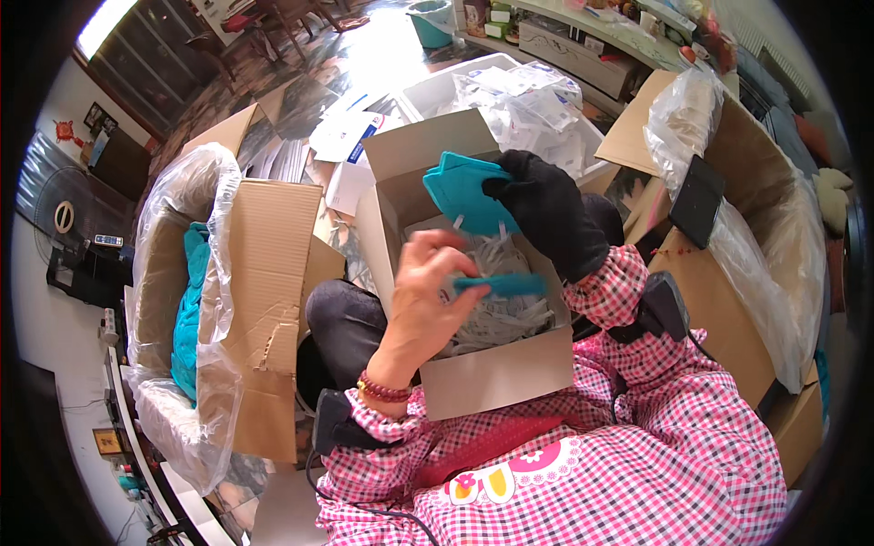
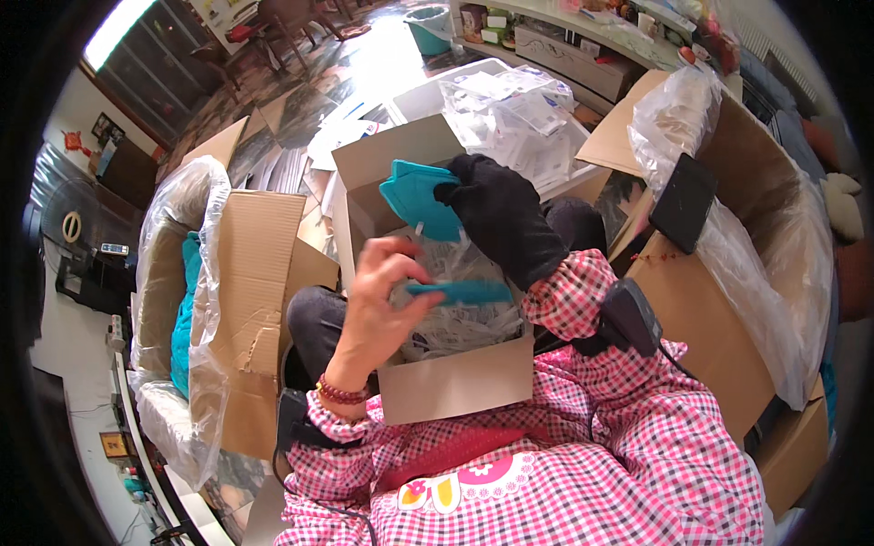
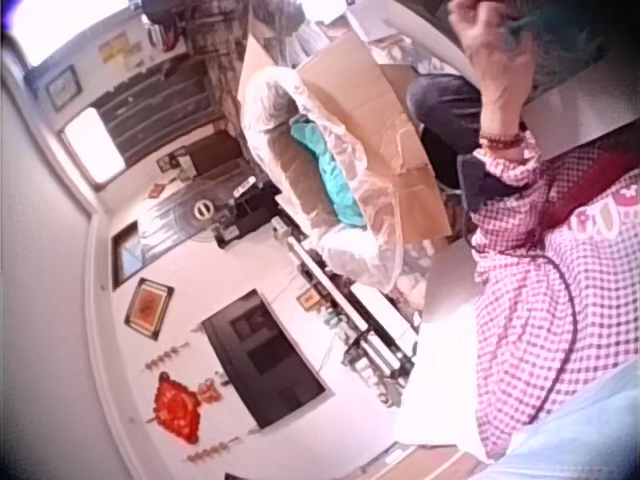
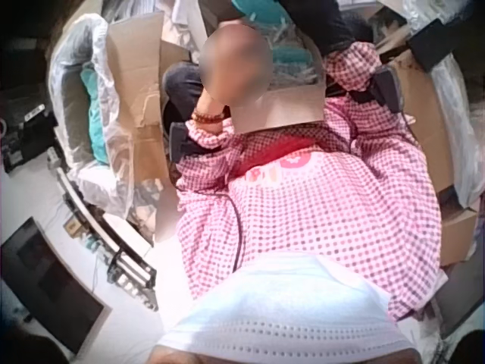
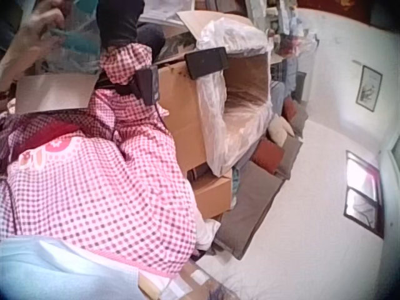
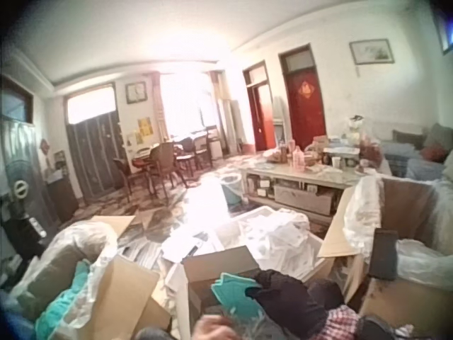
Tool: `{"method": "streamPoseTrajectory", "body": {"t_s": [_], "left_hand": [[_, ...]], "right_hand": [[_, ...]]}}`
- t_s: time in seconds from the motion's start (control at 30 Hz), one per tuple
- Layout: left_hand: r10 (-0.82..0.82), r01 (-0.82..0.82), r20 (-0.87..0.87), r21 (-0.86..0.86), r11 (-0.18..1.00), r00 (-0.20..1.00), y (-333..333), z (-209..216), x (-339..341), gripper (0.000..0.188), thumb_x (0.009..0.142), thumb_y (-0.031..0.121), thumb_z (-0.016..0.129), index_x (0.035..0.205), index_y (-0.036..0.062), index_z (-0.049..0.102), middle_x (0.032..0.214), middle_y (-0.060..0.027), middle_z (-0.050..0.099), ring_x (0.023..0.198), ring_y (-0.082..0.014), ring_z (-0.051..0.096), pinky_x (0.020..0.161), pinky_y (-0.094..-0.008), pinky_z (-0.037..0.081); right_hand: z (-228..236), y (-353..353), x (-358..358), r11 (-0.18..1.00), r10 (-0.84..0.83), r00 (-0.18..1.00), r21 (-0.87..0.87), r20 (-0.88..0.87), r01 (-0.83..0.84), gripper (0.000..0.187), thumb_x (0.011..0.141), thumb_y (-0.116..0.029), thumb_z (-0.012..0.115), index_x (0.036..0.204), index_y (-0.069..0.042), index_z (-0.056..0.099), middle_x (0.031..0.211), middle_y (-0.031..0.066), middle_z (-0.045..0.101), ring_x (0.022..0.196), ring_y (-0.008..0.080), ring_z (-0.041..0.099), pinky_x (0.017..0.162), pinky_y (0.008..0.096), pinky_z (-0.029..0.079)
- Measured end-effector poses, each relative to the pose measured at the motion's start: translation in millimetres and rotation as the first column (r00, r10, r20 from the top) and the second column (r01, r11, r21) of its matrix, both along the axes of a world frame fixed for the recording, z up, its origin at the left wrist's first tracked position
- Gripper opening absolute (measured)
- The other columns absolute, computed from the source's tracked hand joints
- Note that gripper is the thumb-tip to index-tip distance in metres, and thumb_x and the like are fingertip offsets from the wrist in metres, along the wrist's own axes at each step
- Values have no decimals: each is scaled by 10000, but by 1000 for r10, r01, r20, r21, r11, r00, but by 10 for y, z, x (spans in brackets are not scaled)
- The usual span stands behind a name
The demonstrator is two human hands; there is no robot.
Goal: Pack blue face masks and their straps into a cardboard box.
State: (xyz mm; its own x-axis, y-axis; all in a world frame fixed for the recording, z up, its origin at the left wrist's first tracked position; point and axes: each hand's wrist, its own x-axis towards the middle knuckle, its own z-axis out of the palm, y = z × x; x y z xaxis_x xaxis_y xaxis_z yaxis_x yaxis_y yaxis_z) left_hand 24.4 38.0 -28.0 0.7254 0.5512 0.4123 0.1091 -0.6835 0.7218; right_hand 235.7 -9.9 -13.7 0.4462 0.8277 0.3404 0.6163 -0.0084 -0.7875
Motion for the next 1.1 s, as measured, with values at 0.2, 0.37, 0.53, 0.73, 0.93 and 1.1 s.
{"method": "streamPoseTrajectory", "body": {"t_s": [0.2,0.37,0.53,0.73,0.93,1.1], "left_hand": [[105,-73,238,-141,987,966,237,46,-128,166,914,63,717,1008,62,581,1500,-112,426,1226,-180,507,1016,-320,456],[230,32,377,-576,817,897,109,22,24,188,1035,135,585,1162,88,455,1383,-98,519,1158,-138,520,994,-291,448],[214,-103,441,-263,959,872,98,-73,128,311,1002,157,643,1236,77,455,1207,-128,618,1061,-210,600,918,-334,484],[300,-305,346,-42,952,889,116,-19,81,339,939,84,691,1256,50,572,1105,-126,633,1018,-269,634,898,-373,494],[349,-324,328,-132,937,878,22,54,103,402,883,138,756,1230,36,581,1120,-126,612,1020,-281,619,910,-374,490],[274,-265,235,-67,962,933,4,93,99,454,832,85,779,1243,61,588,1161,-138,598,1067,-320,606,947,-390,481]], "right_hand": [[6,-27,-73,944,331,886,121,-324,-308,331,967,-149,635,1291,-79,641,1117,118,716,977,175,676,859,339,543],[52,-109,-273,853,515,750,334,-415,-401,409,1011,-189,607,1396,-57,568,1202,104,689,1074,164,643,930,325,519],[110,-189,-352,878,343,826,-162,-447,-451,542,1038,-362,566,1479,-59,474,1275,125,654,1089,155,638,931,309,512],[115,-178,-268,926,304,826,-58,-474,-374,651,976,-345,673,1487,-19,436,1258,175,643,1073,206,663,921,322,527],[124,-258,-508,932,344,939,-122,1,-341,636,922,-272,708,1473,-65,464,1256,221,630,1105,362,657,941,407,533],[15,-255,-465,901,430,903,-56,-12,-430,562,938,-161,638,1468,-93,463,1275,236,611,1152,385,628,967,417,520]]}}
